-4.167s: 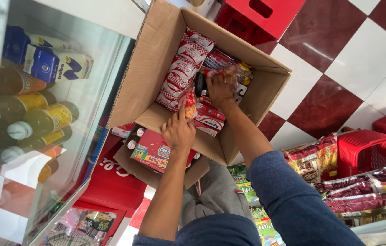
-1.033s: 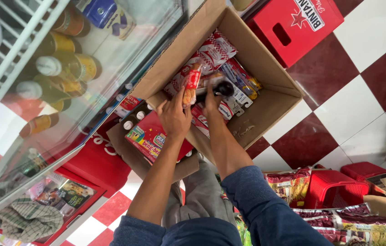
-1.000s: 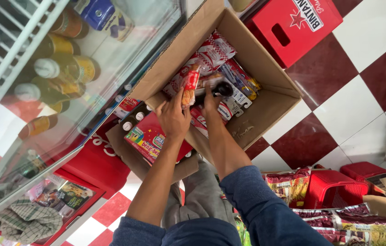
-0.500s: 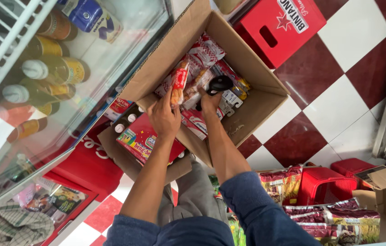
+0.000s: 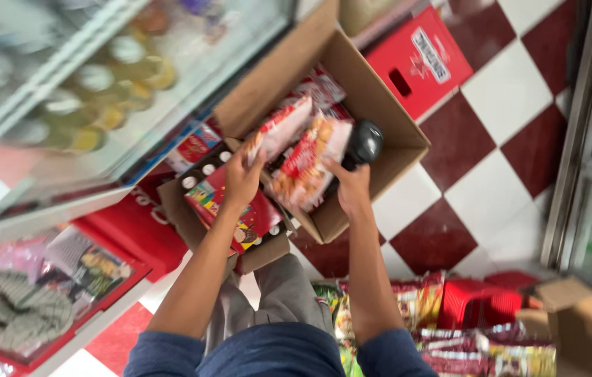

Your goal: The person scans barcodes on packages of snacks and drinks using a handheld scanner and places the items onto shelves or into a box.

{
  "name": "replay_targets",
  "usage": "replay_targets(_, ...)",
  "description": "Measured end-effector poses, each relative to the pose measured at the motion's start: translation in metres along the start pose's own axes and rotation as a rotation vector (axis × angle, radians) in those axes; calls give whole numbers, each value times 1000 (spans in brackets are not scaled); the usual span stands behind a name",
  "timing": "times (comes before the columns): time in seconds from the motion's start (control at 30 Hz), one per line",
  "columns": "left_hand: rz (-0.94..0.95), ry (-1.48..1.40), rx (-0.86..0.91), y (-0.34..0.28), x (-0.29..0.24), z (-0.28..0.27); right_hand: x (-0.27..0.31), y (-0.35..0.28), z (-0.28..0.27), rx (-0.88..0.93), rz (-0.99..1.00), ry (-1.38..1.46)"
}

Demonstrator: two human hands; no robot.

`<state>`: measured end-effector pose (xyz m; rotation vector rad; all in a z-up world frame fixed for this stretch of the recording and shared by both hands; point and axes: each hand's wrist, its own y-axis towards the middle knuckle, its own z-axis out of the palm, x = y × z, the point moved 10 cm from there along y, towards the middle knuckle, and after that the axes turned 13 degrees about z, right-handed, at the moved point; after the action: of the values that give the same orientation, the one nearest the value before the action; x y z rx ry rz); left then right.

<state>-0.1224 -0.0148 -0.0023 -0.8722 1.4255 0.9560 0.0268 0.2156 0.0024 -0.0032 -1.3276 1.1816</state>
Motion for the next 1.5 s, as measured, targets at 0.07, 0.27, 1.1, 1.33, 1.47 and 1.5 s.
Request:
replay_targets(0.07, 3, -65, 9, -17, -20, -18, 9, -20, 20, 48, 18, 34)
replay_targets(0.27, -122, -409, -128, -92, -71, -73, -18, -68, 98, 128, 134, 9)
replay_targets(1.1, 1, -307, -904, -326, -93, -527, -278, -273, 444, 528, 246, -318)
replay_targets(1.33, -206, -417, -885, -336, -47, -586, -281, -285, 489, 493, 104, -361)
replay_targets(1.47, -4, -506, -905, -346, -65, -611, -276, -266, 508, 405, -62, -514)
replay_targets(1.5, -8, -511, -899, -351, -66, -615, -278, -264, 513, 403, -103, -604)
